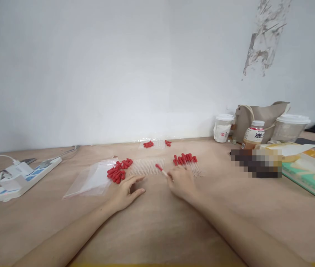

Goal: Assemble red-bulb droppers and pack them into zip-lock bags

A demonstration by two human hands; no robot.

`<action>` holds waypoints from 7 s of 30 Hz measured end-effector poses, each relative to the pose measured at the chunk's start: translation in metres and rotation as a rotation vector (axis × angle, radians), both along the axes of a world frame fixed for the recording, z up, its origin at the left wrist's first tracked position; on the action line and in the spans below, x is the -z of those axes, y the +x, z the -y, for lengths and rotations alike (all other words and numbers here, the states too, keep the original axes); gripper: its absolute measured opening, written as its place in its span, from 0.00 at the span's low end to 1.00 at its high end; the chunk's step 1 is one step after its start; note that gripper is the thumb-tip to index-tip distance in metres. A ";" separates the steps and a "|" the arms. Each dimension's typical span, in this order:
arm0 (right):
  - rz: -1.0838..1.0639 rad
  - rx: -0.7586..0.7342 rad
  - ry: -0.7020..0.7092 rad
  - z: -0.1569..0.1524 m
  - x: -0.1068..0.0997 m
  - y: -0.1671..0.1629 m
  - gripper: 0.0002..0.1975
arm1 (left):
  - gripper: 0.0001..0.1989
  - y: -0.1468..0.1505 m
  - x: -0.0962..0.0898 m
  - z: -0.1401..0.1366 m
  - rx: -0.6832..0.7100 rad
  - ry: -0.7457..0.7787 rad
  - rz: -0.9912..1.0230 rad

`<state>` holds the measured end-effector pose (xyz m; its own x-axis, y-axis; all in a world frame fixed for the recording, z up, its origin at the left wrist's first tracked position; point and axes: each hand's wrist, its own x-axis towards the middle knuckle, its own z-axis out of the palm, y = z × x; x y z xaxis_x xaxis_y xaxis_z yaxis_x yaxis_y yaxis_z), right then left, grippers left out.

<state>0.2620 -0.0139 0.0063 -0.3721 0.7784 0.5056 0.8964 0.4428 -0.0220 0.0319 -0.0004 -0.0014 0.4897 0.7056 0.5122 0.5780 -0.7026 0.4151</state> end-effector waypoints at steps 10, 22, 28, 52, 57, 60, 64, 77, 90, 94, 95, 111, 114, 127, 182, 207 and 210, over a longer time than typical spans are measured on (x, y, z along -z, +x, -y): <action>-0.094 0.466 -0.137 -0.061 0.001 0.006 0.10 | 0.09 0.000 0.001 0.001 0.008 -0.017 -0.124; -0.122 0.474 -0.247 -0.078 -0.005 -0.015 0.16 | 0.09 -0.001 0.000 0.002 0.039 -0.034 -0.104; -0.170 0.570 -0.471 -0.098 -0.013 -0.032 0.15 | 0.09 -0.003 0.000 0.002 0.042 -0.021 -0.127; -0.263 -0.113 -0.158 -0.026 -0.008 0.004 0.08 | 0.06 -0.063 -0.060 -0.102 -0.164 0.061 -0.371; -0.268 -0.194 -0.054 -0.011 0.009 0.010 0.11 | 0.04 -0.056 -0.053 -0.116 -0.115 -0.008 -0.423; -0.237 -0.177 -0.032 -0.009 0.014 0.010 0.13 | 0.05 -0.054 -0.055 -0.118 -0.107 -0.017 -0.398; -0.181 -0.149 -0.031 -0.005 0.015 0.007 0.13 | 0.03 -0.046 -0.062 -0.101 -0.089 -0.001 -0.339; -0.194 -0.193 -0.010 0.009 0.015 -0.006 0.10 | 0.08 0.007 0.006 -0.004 0.096 -0.497 0.423; -0.139 -0.258 -0.018 0.009 0.017 -0.006 0.10 | 0.12 0.007 0.014 -0.007 0.173 -0.516 0.504; -0.151 -0.269 -0.019 0.009 0.017 -0.005 0.11 | 0.10 0.006 0.010 -0.005 0.174 -0.473 0.403; -0.156 -0.274 -0.025 0.009 0.018 -0.005 0.11 | 0.10 0.006 0.008 -0.004 0.160 -0.424 0.351; -0.209 -0.344 -0.072 0.002 0.024 -0.001 0.11 | 0.10 0.012 0.000 0.008 0.133 -0.359 0.120; -0.178 -0.327 -0.059 0.003 0.021 -0.002 0.12 | 0.10 0.013 -0.001 0.010 0.112 -0.347 0.094; -0.159 -0.230 -0.130 0.010 0.016 -0.015 0.13 | 0.09 0.012 0.000 0.010 0.055 -0.194 0.012; -0.107 0.466 -0.200 -0.055 0.002 -0.015 0.17 | 0.15 -0.002 -0.002 0.001 0.173 -0.102 -0.156; -0.028 0.156 0.085 -0.011 0.016 0.000 0.10 | 0.14 -0.043 -0.017 -0.043 -0.807 0.220 -0.357; -0.099 0.098 0.090 -0.007 0.019 0.000 0.07 | 0.10 -0.038 -0.018 -0.040 -0.760 0.280 -0.265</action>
